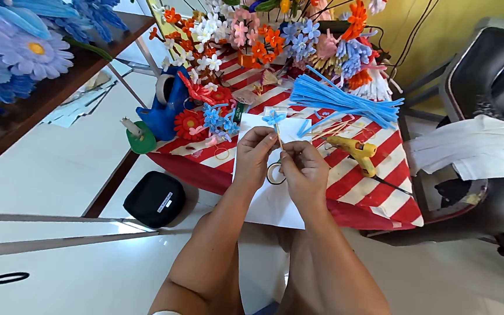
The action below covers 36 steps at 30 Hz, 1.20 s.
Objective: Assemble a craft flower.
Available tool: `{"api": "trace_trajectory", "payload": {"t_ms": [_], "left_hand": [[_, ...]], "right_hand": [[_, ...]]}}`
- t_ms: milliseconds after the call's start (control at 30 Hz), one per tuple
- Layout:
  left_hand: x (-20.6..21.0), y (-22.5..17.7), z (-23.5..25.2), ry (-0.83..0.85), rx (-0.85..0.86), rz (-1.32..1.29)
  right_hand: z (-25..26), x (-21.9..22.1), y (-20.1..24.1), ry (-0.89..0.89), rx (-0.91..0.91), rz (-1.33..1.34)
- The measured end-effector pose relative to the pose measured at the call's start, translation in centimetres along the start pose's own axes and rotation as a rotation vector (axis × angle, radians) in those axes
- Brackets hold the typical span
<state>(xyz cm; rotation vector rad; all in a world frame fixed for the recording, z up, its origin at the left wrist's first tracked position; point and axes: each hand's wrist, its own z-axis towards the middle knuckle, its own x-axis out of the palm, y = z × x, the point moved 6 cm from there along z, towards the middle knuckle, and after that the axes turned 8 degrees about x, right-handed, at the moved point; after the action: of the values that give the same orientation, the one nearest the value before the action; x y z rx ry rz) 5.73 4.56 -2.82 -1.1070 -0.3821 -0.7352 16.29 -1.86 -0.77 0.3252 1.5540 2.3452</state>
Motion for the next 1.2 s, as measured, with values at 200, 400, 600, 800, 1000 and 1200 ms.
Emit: {"api": "trace_trajectory", "payload": {"t_ms": [200, 400, 600, 800, 1000, 1200], "left_hand": [[-0.1, -0.2, 0.0, -0.027, 0.039, 0.024], [0.1, -0.2, -0.1, -0.002, 0.028, -0.014], [-0.2, -0.1, -0.1, -0.025, -0.025, -0.057], [-0.4, -0.3, 0.1, -0.064, -0.031, -0.082], [-0.4, 0.0, -0.1, -0.079, -0.131, -0.112], [-0.7, -0.3, 0.3, -0.058, -0.137, -0.119]], "right_hand": [[0.0, 0.0, -0.1, -0.004, 0.006, -0.017], [0.0, 0.1, -0.1, -0.004, 0.008, -0.011], [0.0, 0.2, 0.1, 0.009, 0.007, -0.017], [-0.1, 0.4, 0.1, 0.022, 0.005, -0.011], [-0.2, 1.0, -0.4, 0.043, 0.038, 0.041], [0.3, 1.5, -0.9, 0.064, 0.053, 0.075]]}}
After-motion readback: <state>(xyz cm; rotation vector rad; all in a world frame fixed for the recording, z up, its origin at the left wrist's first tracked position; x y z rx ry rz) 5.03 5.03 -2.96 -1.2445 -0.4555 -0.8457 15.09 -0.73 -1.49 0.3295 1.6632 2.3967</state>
